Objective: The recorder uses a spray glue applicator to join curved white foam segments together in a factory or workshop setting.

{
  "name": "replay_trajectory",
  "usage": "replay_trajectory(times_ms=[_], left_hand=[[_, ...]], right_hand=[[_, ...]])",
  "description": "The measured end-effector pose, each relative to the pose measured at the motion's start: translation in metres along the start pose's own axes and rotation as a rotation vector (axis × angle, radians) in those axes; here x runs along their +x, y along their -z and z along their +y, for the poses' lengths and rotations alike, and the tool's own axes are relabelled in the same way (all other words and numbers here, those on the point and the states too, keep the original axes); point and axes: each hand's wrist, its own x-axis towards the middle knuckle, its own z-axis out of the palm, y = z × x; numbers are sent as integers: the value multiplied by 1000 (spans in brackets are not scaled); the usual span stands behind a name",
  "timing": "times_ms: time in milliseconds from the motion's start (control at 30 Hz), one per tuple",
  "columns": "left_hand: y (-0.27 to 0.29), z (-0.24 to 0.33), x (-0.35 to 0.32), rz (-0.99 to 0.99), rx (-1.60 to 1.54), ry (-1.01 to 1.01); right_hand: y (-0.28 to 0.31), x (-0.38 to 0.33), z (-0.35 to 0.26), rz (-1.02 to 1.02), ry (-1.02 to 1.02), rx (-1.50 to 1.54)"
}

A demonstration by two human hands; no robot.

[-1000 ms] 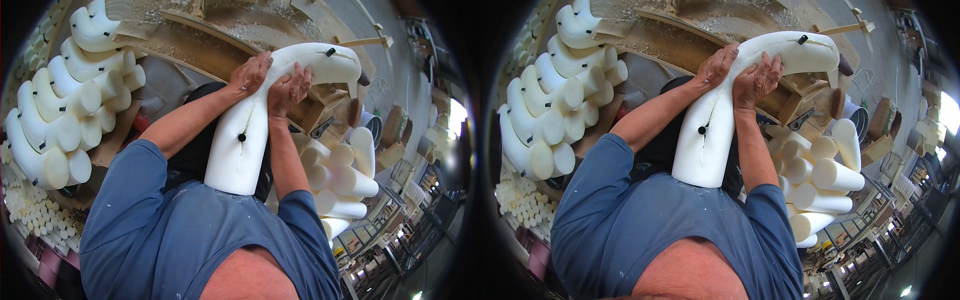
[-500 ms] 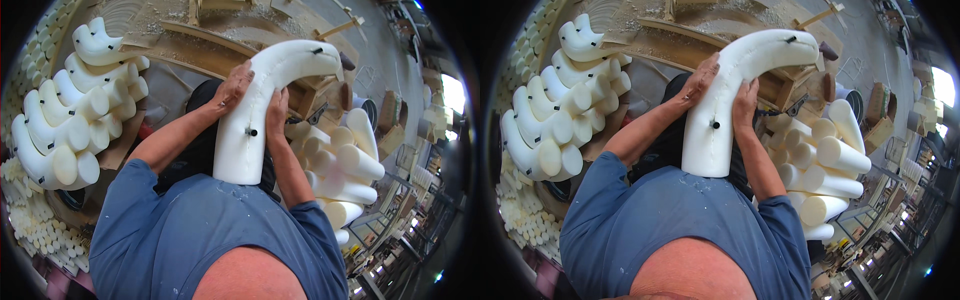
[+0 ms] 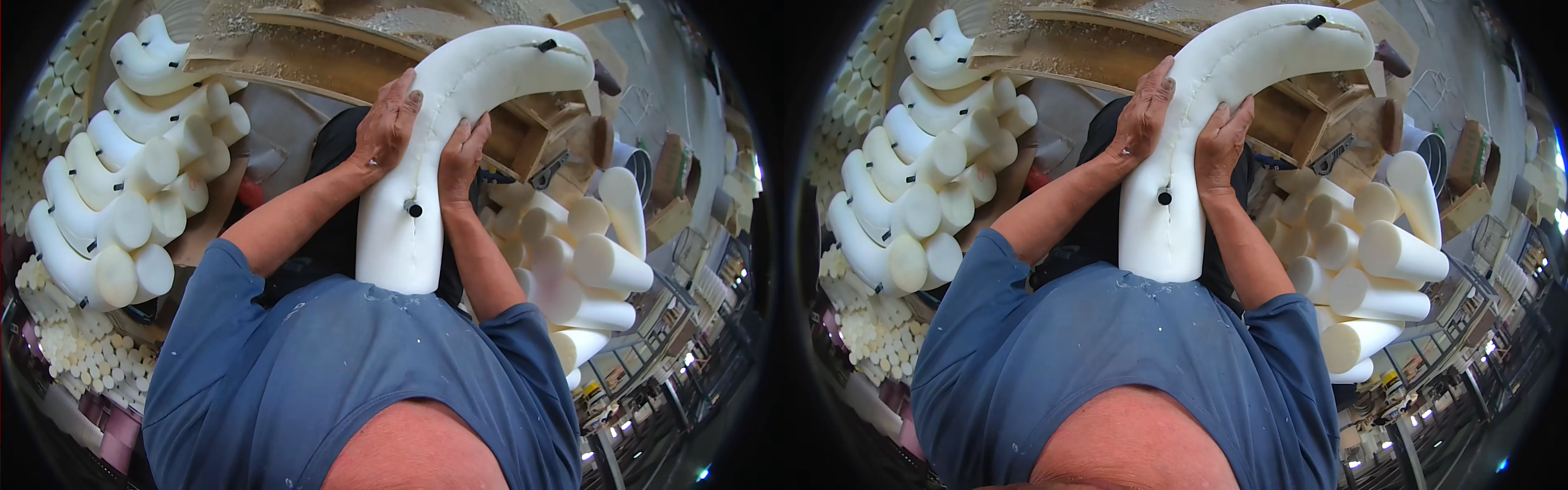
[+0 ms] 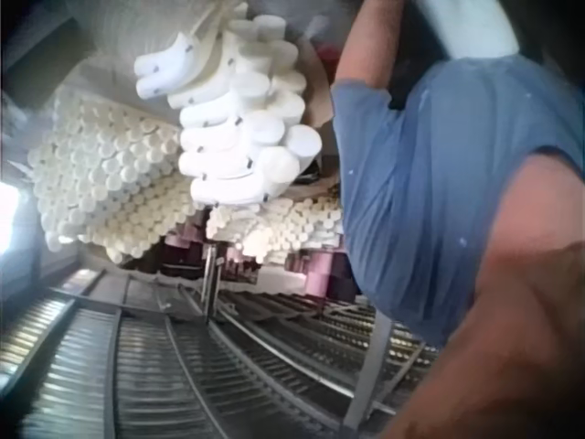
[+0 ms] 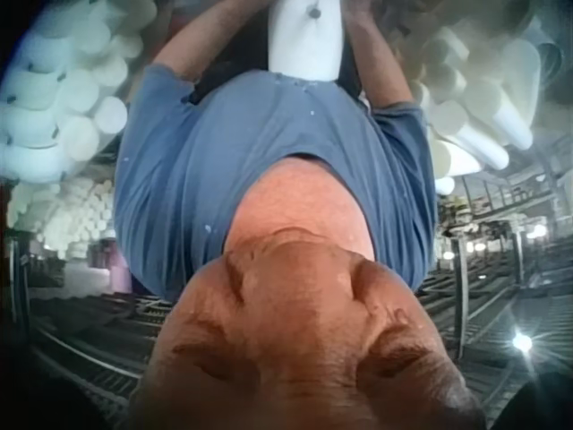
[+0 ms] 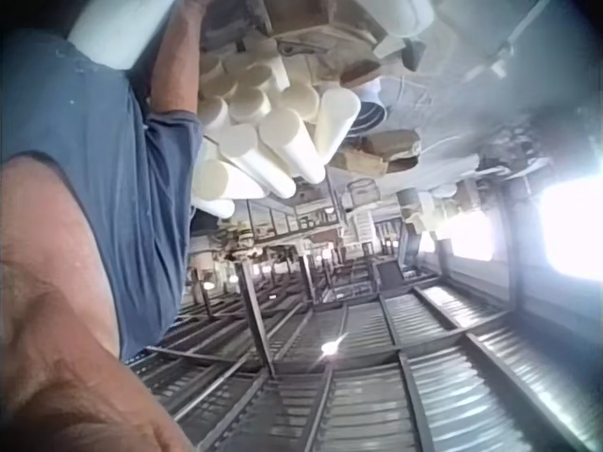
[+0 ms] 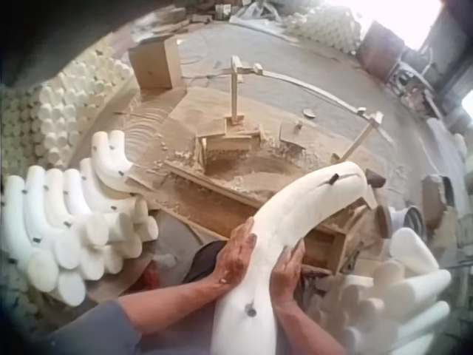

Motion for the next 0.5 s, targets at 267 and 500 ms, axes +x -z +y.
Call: replay_trajectory(times_ms=[267, 500], left_hand=[[26, 3, -38, -125, -102, -103], [15, 8, -92, 36, 94, -192]], right_hand=[[39, -25, -33, -151, -25, 29], [39, -64, -26, -102, 205, -197]])
